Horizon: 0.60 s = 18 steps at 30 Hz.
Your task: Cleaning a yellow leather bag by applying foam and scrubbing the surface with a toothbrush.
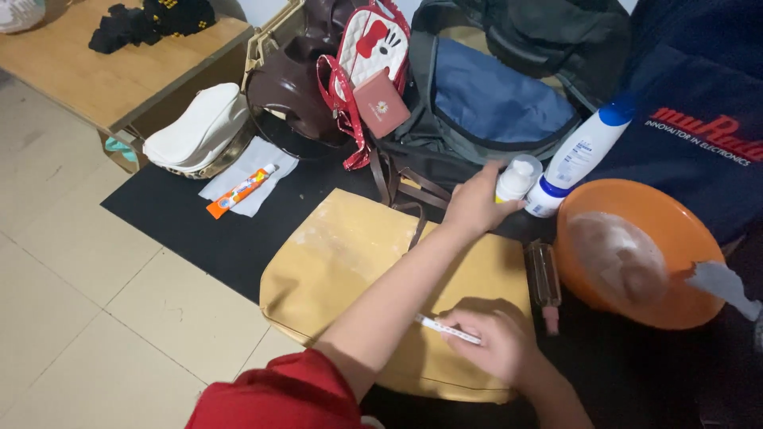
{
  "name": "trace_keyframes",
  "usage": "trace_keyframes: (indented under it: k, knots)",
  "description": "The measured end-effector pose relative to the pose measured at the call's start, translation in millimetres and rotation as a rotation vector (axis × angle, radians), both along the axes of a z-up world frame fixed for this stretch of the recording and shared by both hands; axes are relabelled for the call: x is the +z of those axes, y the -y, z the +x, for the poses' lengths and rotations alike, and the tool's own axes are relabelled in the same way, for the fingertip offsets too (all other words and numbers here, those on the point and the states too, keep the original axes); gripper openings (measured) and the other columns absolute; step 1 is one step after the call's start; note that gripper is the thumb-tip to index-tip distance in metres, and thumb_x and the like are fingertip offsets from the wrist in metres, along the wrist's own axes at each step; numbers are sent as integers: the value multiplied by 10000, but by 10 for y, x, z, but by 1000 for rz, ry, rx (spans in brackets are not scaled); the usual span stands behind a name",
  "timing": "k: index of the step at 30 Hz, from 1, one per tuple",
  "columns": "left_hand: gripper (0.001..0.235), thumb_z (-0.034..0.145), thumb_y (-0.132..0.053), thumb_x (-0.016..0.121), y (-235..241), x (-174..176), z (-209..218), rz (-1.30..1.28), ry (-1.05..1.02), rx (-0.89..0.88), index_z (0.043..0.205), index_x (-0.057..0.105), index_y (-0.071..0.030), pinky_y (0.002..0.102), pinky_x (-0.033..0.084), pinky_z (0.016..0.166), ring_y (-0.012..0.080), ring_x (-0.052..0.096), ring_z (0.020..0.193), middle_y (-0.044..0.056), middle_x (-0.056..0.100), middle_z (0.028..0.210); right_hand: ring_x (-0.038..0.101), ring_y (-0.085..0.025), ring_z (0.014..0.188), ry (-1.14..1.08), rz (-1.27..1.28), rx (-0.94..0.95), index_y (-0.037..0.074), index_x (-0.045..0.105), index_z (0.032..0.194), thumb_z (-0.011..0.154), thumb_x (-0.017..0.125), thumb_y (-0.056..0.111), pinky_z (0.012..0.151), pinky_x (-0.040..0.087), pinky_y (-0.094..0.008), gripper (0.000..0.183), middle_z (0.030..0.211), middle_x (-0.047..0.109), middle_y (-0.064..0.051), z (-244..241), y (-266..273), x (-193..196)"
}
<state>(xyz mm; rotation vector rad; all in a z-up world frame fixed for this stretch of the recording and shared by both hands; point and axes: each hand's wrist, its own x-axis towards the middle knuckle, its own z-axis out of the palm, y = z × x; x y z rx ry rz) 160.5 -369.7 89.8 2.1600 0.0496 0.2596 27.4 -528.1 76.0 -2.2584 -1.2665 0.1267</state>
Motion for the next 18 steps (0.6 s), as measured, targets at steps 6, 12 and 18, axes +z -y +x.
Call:
trace_keyframes:
  k: [6, 12, 18]
  knots:
    - [636, 767, -486, 783, -269, 192, -179, -85, 258, 20, 1273, 653, -123, 399, 507, 873, 291, 716, 1081, 99, 745, 1246, 635, -135, 575, -33, 6, -135, 276, 798, 923, 809, 769, 340, 606, 468, -299, 134, 653, 710, 81, 10, 71, -178]
    - [570, 810, -486, 806, -1389, 759, -765, -51, 432, 246, 1251, 663, -153, 326, 518, 884, 189, 727, 1023, 50, 768, 1172, 681, -97, 626, -159, 154, -87, 142, 814, 911, 797, 790, 181, 594, 485, -251, 123, 793, 800, 34, -25, 25, 55]
    - [435, 804, -412, 878, -2888, 437, -1258, 264, 180, 505, 1068, 681, -128, 367, 397, 636, 200, 594, 728, 49, 709, 893, 720, -114, 708, -115, 129, -94, 160, 782, 940, 846, 730, 197, 677, 516, -257, 114, 808, 777, 44, -49, -49, 127]
